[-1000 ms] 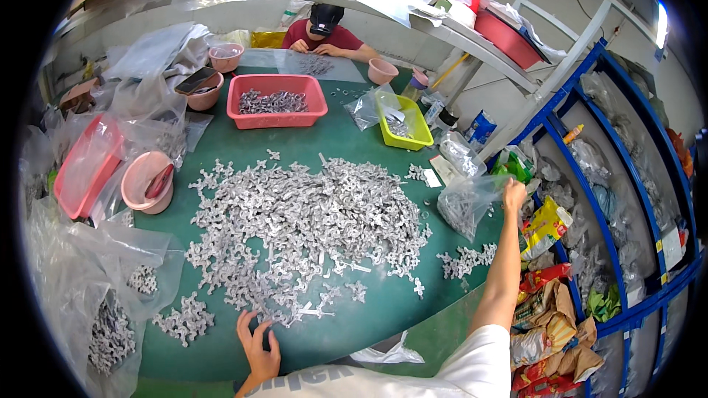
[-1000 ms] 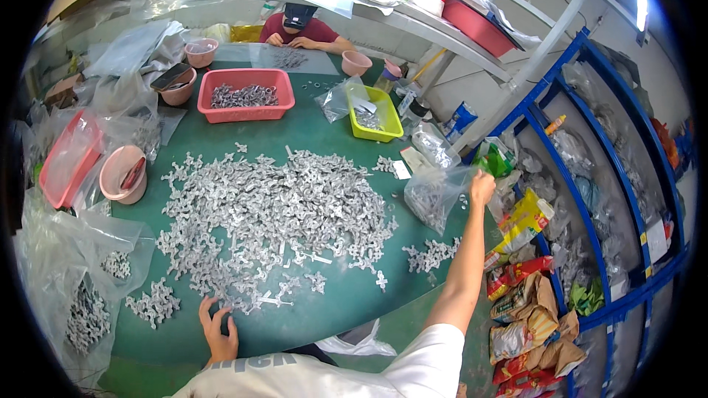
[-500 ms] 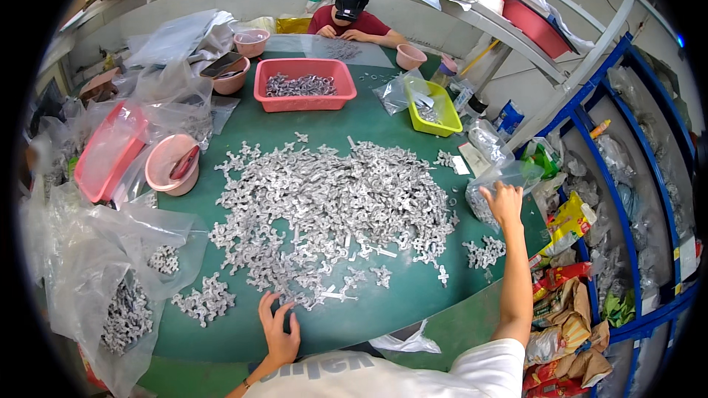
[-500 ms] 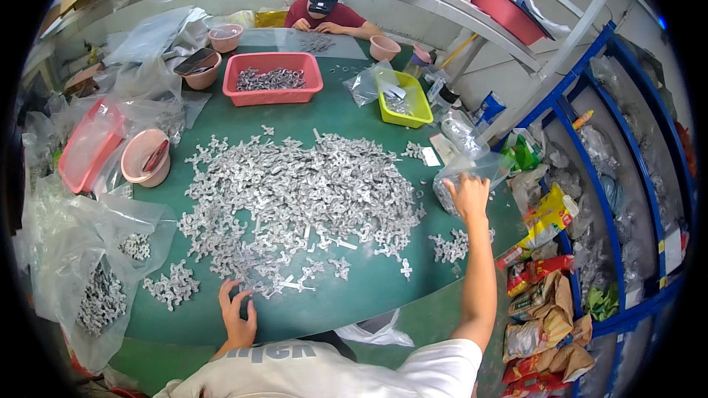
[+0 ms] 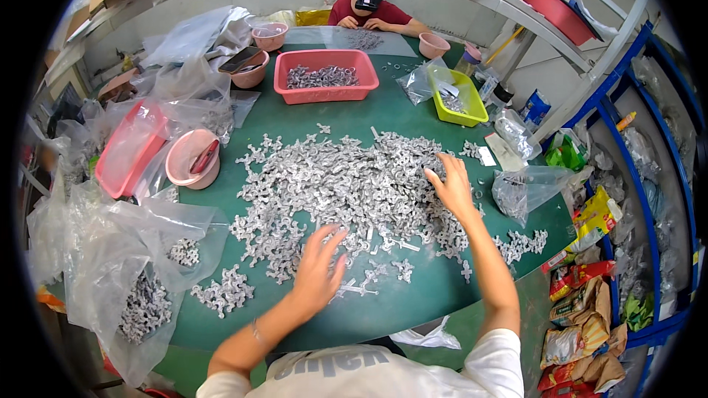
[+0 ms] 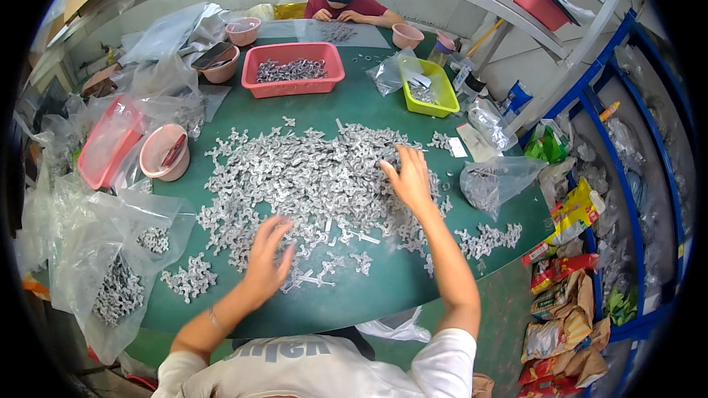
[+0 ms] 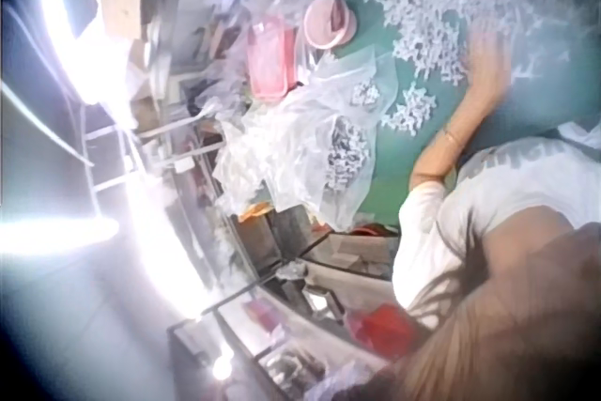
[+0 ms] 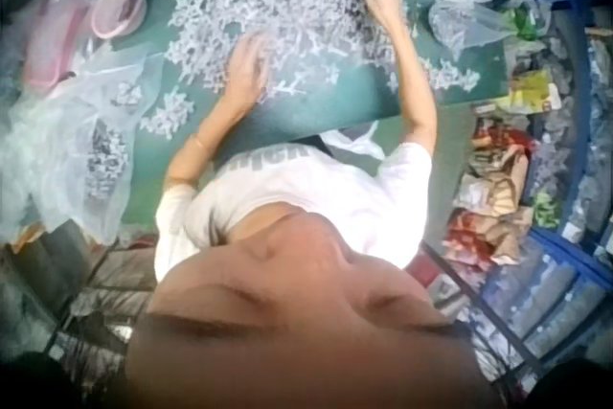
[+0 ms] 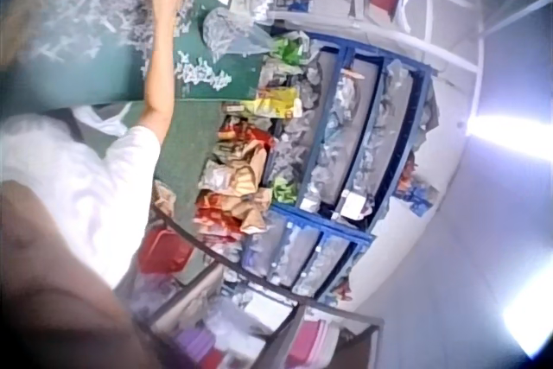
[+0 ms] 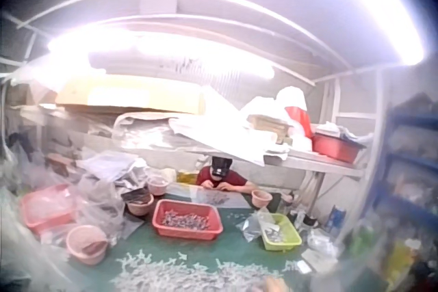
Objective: The person sorts small metal crucifix-shaped components by hand on a green workbench and then gathers them into a plastic bag.
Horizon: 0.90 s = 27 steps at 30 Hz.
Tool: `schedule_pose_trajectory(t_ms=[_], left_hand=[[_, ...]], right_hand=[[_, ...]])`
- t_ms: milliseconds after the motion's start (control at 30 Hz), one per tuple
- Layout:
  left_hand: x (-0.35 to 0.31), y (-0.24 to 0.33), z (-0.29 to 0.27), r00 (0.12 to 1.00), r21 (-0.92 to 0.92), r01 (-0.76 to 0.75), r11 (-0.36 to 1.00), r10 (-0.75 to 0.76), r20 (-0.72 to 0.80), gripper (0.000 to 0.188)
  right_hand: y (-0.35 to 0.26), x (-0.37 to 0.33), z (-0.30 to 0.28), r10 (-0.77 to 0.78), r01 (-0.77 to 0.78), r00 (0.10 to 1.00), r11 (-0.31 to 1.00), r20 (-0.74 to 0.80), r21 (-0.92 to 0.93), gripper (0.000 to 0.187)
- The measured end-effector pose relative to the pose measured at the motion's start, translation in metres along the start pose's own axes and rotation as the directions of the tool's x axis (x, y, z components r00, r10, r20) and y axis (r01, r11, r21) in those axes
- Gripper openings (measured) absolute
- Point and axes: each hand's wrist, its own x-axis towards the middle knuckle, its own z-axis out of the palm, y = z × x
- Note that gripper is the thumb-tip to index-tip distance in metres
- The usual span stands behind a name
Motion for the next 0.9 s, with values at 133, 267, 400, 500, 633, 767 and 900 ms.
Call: schedule_pose_trajectory(t_ms=[133,267,400,500,633,767,900], left_hand=[[0.100,-0.028,0.050,0.980,0.127,-0.175,0.976,0.160,0.115,0.049],[0.159,-0.081,0.099,0.988,0.407,-0.154,0.900,0.129,0.088,0.054],[0.179,-0.101,0.120,0.950,0.356,-0.016,0.934,-0.097,0.298,0.061],[0.183,-0.101,0.126,0.891,0.341,0.033,0.939,-0.182,0.416,0.059],[0.172,-0.102,0.123,0.909,0.354,-0.076,0.932,-0.081,0.409,0.060],[0.173,-0.097,0.114,0.892,0.324,-0.099,0.941,-0.060,0.447,0.064],[0.173,-0.097,0.111,0.910,0.338,-0.151,0.929,-0.004,0.415,0.068]], right_hand=[[0.014,-0.001,0.059,0.162,-0.161,0.986,0.986,0.025,-0.035,0.052],[-0.010,-0.014,0.068,0.165,-0.161,0.985,0.985,-0.054,0.065,0.044],[-0.015,-0.023,0.063,0.109,-0.098,0.986,0.992,-0.124,0.085,0.043],[-0.012,-0.028,0.060,0.091,-0.077,0.986,0.991,-0.137,0.106,0.042],[-0.016,-0.032,0.061,0.087,-0.071,0.980,0.993,-0.180,0.098,0.041],[-0.019,-0.033,0.056,0.154,-0.135,0.979,0.981,-0.132,0.142,0.040],[-0.024,-0.023,0.065,0.151,-0.144,0.975,0.988,-0.166,0.052,0.042]])
